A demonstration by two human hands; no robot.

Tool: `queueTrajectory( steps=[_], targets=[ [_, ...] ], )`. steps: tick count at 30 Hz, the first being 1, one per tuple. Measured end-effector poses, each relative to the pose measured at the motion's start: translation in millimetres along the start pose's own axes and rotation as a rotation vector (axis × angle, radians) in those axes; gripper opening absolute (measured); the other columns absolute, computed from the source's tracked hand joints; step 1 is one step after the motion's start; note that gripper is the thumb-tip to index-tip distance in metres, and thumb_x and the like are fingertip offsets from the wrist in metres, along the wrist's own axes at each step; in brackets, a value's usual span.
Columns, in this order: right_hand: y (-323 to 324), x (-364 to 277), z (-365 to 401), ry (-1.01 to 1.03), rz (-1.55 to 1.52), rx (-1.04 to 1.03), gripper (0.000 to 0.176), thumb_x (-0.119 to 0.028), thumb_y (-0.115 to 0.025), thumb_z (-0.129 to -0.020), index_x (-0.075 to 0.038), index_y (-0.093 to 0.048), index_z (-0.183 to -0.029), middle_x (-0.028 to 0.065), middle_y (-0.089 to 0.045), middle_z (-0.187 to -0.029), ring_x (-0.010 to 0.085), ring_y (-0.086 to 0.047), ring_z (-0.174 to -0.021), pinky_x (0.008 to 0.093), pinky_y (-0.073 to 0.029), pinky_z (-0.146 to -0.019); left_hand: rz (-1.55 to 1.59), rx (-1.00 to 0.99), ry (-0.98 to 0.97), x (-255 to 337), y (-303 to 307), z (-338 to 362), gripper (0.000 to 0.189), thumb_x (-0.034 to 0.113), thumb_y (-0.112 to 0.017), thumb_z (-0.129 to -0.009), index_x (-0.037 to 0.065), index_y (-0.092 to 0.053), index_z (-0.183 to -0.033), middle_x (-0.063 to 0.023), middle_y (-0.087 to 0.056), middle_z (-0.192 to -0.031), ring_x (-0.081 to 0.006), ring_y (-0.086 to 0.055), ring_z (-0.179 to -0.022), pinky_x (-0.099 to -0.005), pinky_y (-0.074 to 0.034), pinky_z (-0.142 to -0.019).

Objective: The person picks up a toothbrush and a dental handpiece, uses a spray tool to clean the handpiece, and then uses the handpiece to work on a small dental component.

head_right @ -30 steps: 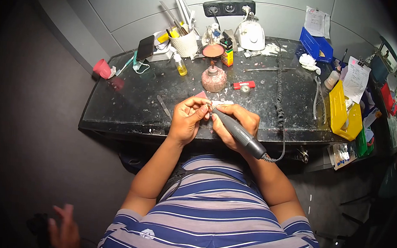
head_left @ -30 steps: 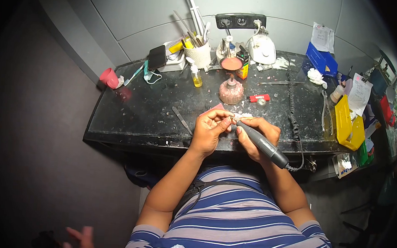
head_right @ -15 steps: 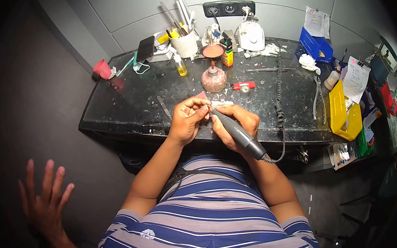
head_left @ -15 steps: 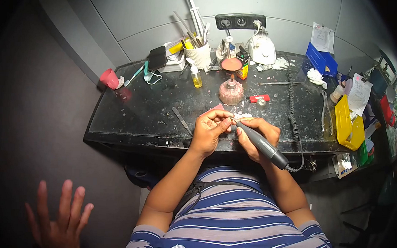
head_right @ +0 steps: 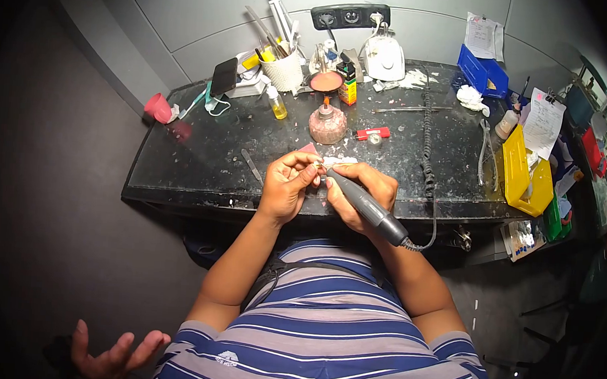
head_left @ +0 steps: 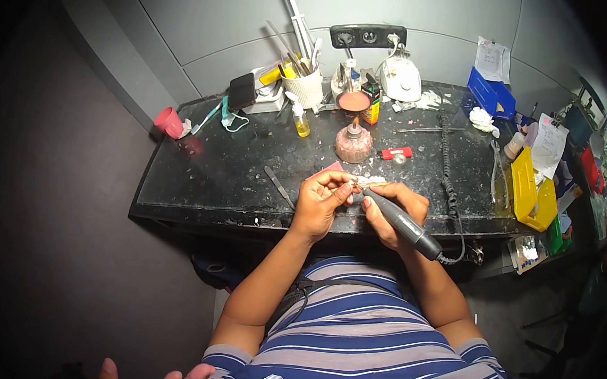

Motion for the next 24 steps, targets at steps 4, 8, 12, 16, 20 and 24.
queueTrajectory(
  steps=[4,8,12,16,20,24],
  targets=[
    [-0.3,-1.2,-1.0,-0.007,-0.018,-0.002,0.018,-0.006,-0.080,-0.083,0.003,-0.072,-0.096,0.0165,-0.078,-0.089,0.0252,-0.078,-0.077,0.0329,-0.060,-0.071,0.008,0.005,0.007,-0.7,0.8,-0.1,0.017,0.000,-0.068,-0.100,-0.005,-0.067,-0.116,-0.0124,-0.074,-0.101,-0.0126,-0.066,-0.084,-0.0250,-0.055,-0.081],
    [-0.7,-2.1,-2.0,0.000,-0.016,-0.010,0.018,-0.005,-0.080,-0.083,0.003,-0.072,-0.097,0.0163,-0.078,-0.089,0.0252,-0.078,-0.077,0.0327,-0.060,-0.071,-0.001,0.009,0.014,-1.0,0.8,0.0,0.017,0.000,-0.069,-0.100,-0.006,-0.067,-0.116,-0.0124,-0.074,-0.101,-0.0126,-0.066,-0.083,-0.0248,-0.055,-0.080],
    [-0.7,-2.1,-2.1,0.004,-0.014,-0.021,0.017,-0.004,-0.080,-0.084,0.003,-0.072,-0.097,0.0165,-0.079,-0.090,0.0250,-0.078,-0.078,0.0328,-0.060,-0.072,-0.025,0.017,0.010,0.2,-0.8,0.5,0.017,0.001,-0.069,-0.100,-0.006,-0.067,-0.115,-0.0119,-0.074,-0.100,-0.0129,-0.066,-0.083,-0.0251,-0.054,-0.079],
    [-1.2,-4.8,-3.7,0.016,-0.042,-0.027,0.017,-0.004,-0.080,-0.084,0.004,-0.072,-0.098,0.0170,-0.079,-0.091,0.0246,-0.079,-0.079,0.0328,-0.061,-0.072,-0.021,0.014,0.004,1.3,-1.8,-0.1,0.014,0.003,-0.069,-0.101,-0.005,-0.070,-0.112,-0.0107,-0.075,-0.100,-0.0107,-0.065,-0.080,-0.0238,-0.054,-0.076],
    [-2.2,-5.2,-2.8,0.004,-0.048,-0.039,0.017,-0.004,-0.079,-0.086,0.004,-0.071,-0.098,0.0173,-0.078,-0.091,0.0221,-0.077,-0.077,0.0314,-0.060,-0.071,-0.016,0.019,0.026,1.0,-1.8,0.3,0.015,0.003,-0.070,-0.100,-0.006,-0.068,-0.112,-0.0101,-0.072,-0.097,-0.0126,-0.065,-0.081,-0.0250,-0.054,-0.078],
    [-2.6,-3.3,-1.8,-0.001,-0.054,-0.042,0.017,-0.004,-0.079,-0.087,0.004,-0.070,-0.098,0.0175,-0.078,-0.091,0.0208,-0.077,-0.077,0.0304,-0.059,-0.070,-0.022,0.018,0.027,0.1,-0.6,0.7,0.015,0.004,-0.070,-0.100,-0.005,-0.068,-0.112,-0.0099,-0.072,-0.097,-0.0124,-0.065,-0.082,-0.0250,-0.054,-0.079]
  ],
)
Point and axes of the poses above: each hand's wrist, its own z-axis away from the middle knuckle, its own y-axis out of the back of the hand, x = y × z, the point moved 4 cm from there along -z, towards the middle knuckle
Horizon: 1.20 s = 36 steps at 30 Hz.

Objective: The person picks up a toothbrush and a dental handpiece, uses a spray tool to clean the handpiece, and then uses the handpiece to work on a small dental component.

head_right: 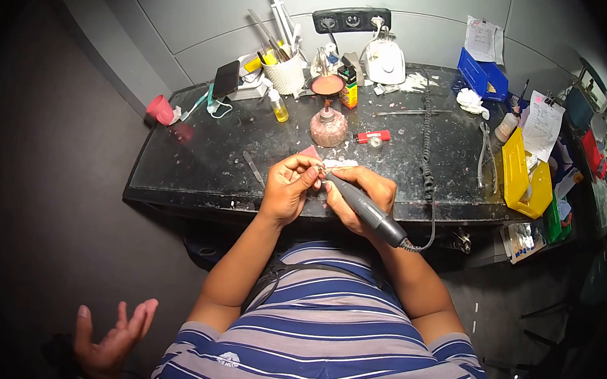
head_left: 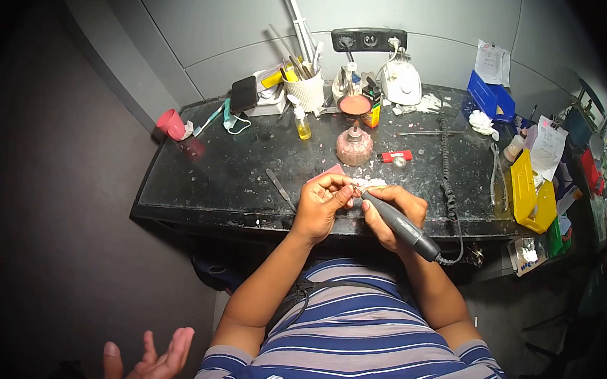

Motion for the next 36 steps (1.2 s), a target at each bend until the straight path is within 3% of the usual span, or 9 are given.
queueTrajectory(
  steps=[31,36],
  targets=[
    [1.3,-1.5,-1.0,0.015,-0.007,-0.011,0.018,-0.004,-0.079,-0.086,0.005,-0.071,-0.099,0.0185,-0.079,-0.094,0.0260,-0.079,-0.084,0.0329,-0.061,-0.076,0.032,-0.026,-0.007,3.7,-1.6,1.1,0.014,0.000,-0.067,-0.099,-0.006,-0.070,-0.111,-0.0115,-0.074,-0.098,-0.0136,-0.066,-0.082,-0.0266,-0.053,-0.078],
    [1.1,-0.5,-0.7,0.034,-0.008,-0.007,0.017,-0.004,-0.078,-0.086,0.004,-0.071,-0.099,0.0186,-0.079,-0.094,0.0262,-0.079,-0.085,0.0333,-0.061,-0.077,0.041,-0.048,-0.020,4.8,-2.9,0.6,0.013,0.001,-0.067,-0.100,-0.004,-0.071,-0.111,-0.0100,-0.075,-0.098,-0.0107,-0.065,-0.081,-0.0246,-0.052,-0.076]
  ],
)
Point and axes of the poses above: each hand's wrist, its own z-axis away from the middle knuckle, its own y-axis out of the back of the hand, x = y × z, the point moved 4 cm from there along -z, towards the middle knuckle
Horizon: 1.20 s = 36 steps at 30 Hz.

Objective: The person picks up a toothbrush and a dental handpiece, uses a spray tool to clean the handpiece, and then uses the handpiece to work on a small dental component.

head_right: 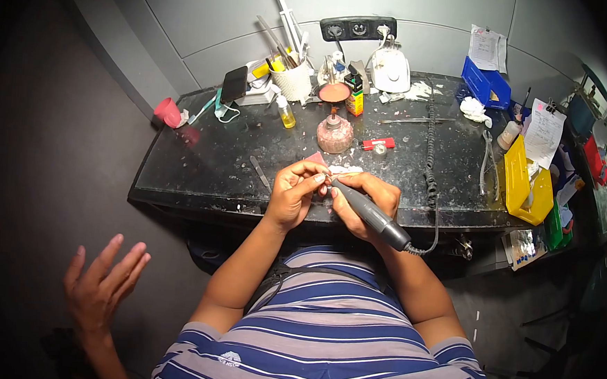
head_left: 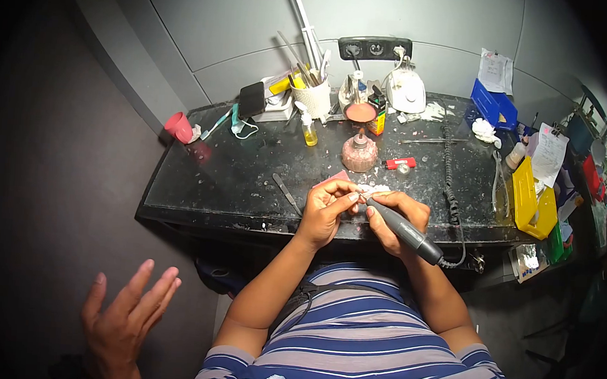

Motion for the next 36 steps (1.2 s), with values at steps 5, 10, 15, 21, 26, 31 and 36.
queueTrajectory(
  steps=[5,10,15,21,26,31,36],
  targets=[
    [-0.4,0.6,0.2,0.001,-0.002,-0.003,0.017,-0.005,-0.078,-0.086,0.004,-0.071,-0.099,0.0185,-0.079,-0.095,0.0262,-0.079,-0.085,0.0333,-0.061,-0.077,0.005,0.003,0.000,1.0,-1.2,0.2,0.012,0.001,-0.067,-0.100,-0.004,-0.071,-0.110,-0.0099,-0.074,-0.097,-0.0109,-0.065,-0.081,-0.0249,-0.052,-0.076],
    [-0.5,-1.4,-1.2,0.008,0.002,-0.003,0.018,-0.005,-0.078,-0.086,0.004,-0.071,-0.099,0.0184,-0.079,-0.094,0.0260,-0.079,-0.085,0.0332,-0.061,-0.077,0.007,0.008,-0.004,1.8,-1.8,-0.3,0.012,0.002,-0.066,-0.100,-0.005,-0.070,-0.109,-0.0108,-0.074,-0.097,-0.0112,-0.065,-0.081,-0.0248,-0.052,-0.077],
    [1.2,-1.3,0.1,-0.004,0.033,-0.009,0.016,-0.006,-0.078,-0.086,0.003,-0.071,-0.098,0.0166,-0.078,-0.089,0.0235,-0.078,-0.076,0.0316,-0.060,-0.069,0.047,0.040,-0.007,-0.7,3.5,-0.7,0.011,0.002,-0.065,-0.100,-0.004,-0.067,-0.109,-0.0126,-0.073,-0.100,-0.0135,-0.065,-0.082,-0.0265,-0.053,-0.078],
    [1.2,-1.3,0.5,-0.012,0.022,0.000,0.016,-0.006,-0.079,-0.086,0.003,-0.071,-0.097,0.0160,-0.078,-0.086,0.0216,-0.077,-0.072,0.0307,-0.059,-0.066,0.032,0.032,-0.001,2.7,-1.0,-0.1,0.010,0.004,-0.067,-0.100,-0.003,-0.068,-0.108,-0.0095,-0.072,-0.095,-0.0111,-0.064,-0.079,-0.0237,-0.051,-0.075],
    [0.5,-1.7,-0.2,0.014,0.020,0.011,0.016,-0.007,-0.079,-0.087,0.003,-0.072,-0.098,0.0157,-0.078,-0.086,0.0213,-0.077,-0.072,0.0304,-0.059,-0.066,0.023,0.012,-0.006,0.9,2.6,-0.5,0.012,0.004,-0.065,-0.100,-0.004,-0.067,-0.110,-0.0125,-0.074,-0.100,-0.0132,-0.065,-0.082,-0.0265,-0.053,-0.078],
    [1.3,-1.0,0.9,-0.005,0.012,0.007,0.016,-0.007,-0.079,-0.087,0.003,-0.073,-0.099,0.0154,-0.078,-0.086,0.0208,-0.077,-0.072,0.0299,-0.058,-0.065,0.029,0.015,-0.003,-0.2,3.4,-0.1,0.012,0.003,-0.065,-0.100,-0.003,-0.067,-0.110,-0.0116,-0.073,-0.100,-0.0130,-0.065,-0.082,-0.0264,-0.053,-0.078],
    [0.9,1.8,0.9,0.052,0.023,0.024,0.017,-0.007,-0.079,-0.087,0.004,-0.073,-0.099,0.0158,-0.078,-0.087,0.0199,-0.076,-0.072,0.0298,-0.058,-0.065,0.031,0.011,-0.011,-0.7,3.4,0.1,0.013,0.003,-0.065,-0.101,-0.003,-0.067,-0.113,-0.0107,-0.072,-0.101,-0.0129,-0.064,-0.083,-0.0262,-0.052,-0.078]
  ],
)
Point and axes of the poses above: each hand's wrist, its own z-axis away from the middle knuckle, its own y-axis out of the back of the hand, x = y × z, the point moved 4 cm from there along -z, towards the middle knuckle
